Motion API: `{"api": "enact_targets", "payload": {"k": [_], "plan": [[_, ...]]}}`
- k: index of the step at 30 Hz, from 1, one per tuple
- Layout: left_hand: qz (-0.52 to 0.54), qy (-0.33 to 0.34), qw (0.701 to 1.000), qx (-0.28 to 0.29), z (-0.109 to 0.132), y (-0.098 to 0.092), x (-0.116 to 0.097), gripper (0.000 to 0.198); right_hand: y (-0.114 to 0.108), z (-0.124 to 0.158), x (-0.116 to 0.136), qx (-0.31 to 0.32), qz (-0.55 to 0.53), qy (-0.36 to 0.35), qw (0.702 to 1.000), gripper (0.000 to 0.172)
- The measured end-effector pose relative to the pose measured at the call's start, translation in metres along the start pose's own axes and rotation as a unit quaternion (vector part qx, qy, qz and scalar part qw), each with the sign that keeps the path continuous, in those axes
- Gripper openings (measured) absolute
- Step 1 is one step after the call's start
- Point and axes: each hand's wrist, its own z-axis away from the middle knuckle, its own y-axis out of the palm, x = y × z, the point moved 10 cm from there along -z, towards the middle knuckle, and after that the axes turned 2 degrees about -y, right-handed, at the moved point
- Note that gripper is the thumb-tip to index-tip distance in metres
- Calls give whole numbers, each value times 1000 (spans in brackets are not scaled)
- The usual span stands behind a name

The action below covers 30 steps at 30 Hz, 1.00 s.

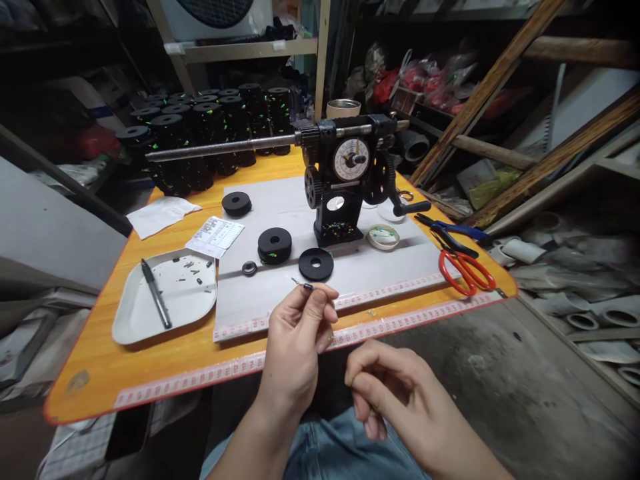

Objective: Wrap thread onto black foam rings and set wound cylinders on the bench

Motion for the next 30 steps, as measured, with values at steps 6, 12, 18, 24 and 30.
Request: {"api": "enact_targets", "payload": {"k": [6, 12, 18, 24, 30], "plan": [[54, -15, 998, -4, -4, 1, 1, 18, -12, 3, 20, -48, 25, -125, 991, 16], [41, -83, 995, 38, 0, 10, 19, 19, 0, 2, 38, 3, -108, -209, 972, 17], [8, -26, 999, 23, 0, 6, 5, 19, -1, -3, 31, 1, -131, -176, 976, 13], [-7, -31, 999, 29, -1, 7, 5, 20, -5, -2, 29, -20, -114, -179, 977, 13], [16, -36, 998, 43, -5, 8, 7, 20, -12, 1, 49, -75, 28, -238, 968, 15]]}}
